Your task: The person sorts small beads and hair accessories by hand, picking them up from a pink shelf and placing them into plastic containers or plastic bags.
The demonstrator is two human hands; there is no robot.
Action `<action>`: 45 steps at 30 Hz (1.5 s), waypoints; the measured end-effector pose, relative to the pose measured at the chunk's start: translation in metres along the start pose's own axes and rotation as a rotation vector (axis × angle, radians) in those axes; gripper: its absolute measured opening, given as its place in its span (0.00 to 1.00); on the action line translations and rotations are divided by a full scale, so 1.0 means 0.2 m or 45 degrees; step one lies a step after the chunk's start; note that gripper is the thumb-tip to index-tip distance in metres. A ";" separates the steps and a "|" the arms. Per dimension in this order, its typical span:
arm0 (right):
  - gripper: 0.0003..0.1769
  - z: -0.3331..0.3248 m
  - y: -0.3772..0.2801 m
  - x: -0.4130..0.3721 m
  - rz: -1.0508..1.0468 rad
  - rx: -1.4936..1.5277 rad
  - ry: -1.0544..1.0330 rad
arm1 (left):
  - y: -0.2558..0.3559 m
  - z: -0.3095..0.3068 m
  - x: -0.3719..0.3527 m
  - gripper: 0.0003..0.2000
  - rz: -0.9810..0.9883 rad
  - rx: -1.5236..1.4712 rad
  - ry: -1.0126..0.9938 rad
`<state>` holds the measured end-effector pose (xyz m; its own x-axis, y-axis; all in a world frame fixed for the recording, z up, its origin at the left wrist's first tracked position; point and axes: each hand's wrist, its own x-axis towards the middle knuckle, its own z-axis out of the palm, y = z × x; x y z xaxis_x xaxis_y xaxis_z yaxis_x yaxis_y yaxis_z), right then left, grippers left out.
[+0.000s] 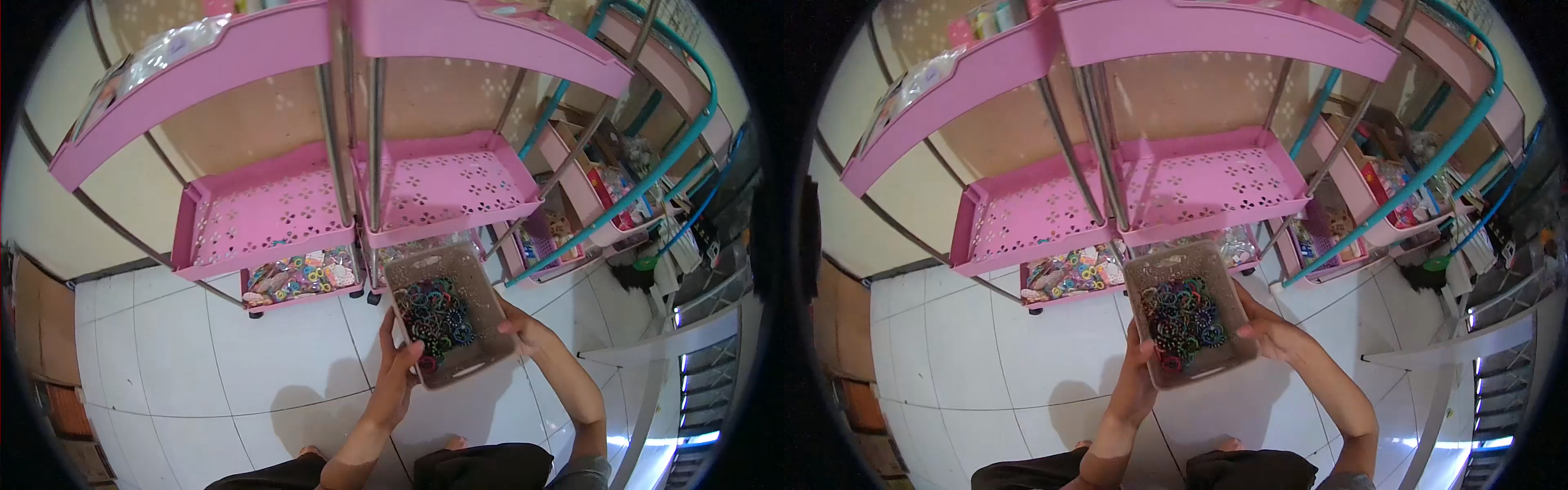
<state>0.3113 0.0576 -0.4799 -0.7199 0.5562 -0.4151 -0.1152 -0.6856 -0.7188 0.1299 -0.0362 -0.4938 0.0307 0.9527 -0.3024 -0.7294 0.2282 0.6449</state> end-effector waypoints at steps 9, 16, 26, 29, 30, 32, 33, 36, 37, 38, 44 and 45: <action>0.54 0.07 -0.19 -0.18 -0.279 0.299 0.056 | 0.26 0.38 0.09 0.39 -0.174 0.224 -0.005; 0.44 0.29 -0.33 -0.54 -0.300 0.190 0.276 | 0.48 0.77 -0.22 0.40 -0.392 0.359 0.184; 0.45 1.04 -0.87 -1.23 -0.293 0.436 0.521 | 1.05 1.46 -0.73 0.42 -0.597 0.326 0.089; 0.46 1.30 -1.03 -1.42 -0.372 0.348 0.442 | 1.04 1.45 -0.89 0.43 -0.442 0.231 -0.037; 0.44 1.38 -1.08 -1.48 -0.301 0.464 0.353 | 1.05 1.42 -0.90 0.42 -0.382 0.191 -0.136; 0.43 1.50 -1.23 -1.52 -0.347 0.401 0.358 | 1.27 1.63 -1.02 0.40 -0.463 0.240 0.034; 0.42 1.53 -1.29 -1.52 -0.386 0.345 0.361 | 1.39 1.74 -1.01 0.41 -0.450 0.252 0.000; 0.37 1.53 -1.34 -1.49 -0.500 0.297 0.400 | 1.60 1.89 -1.01 0.42 -0.310 0.265 -0.132; 0.35 1.64 -1.48 -1.52 -0.533 0.317 0.438 | 1.63 1.92 -1.04 0.42 -0.330 0.252 -0.138; 0.35 1.67 -1.51 -1.54 -0.540 0.310 0.458 | 1.68 1.95 -1.07 0.43 -0.260 0.258 -0.205; 0.34 1.76 -1.58 -1.47 -0.602 0.205 0.496 | 1.86 1.97 -1.07 0.45 -0.240 0.249 -0.247; 0.34 1.78 -1.57 -1.46 -0.613 0.197 0.500 | 1.88 1.98 -1.05 0.44 -0.244 0.253 -0.238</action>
<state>0.3140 -0.0559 0.0651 -0.2619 0.9293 -0.2602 -0.4820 -0.3596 -0.7990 0.1192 -0.0712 0.0902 0.2926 0.9049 -0.3092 -0.5514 0.4239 0.7186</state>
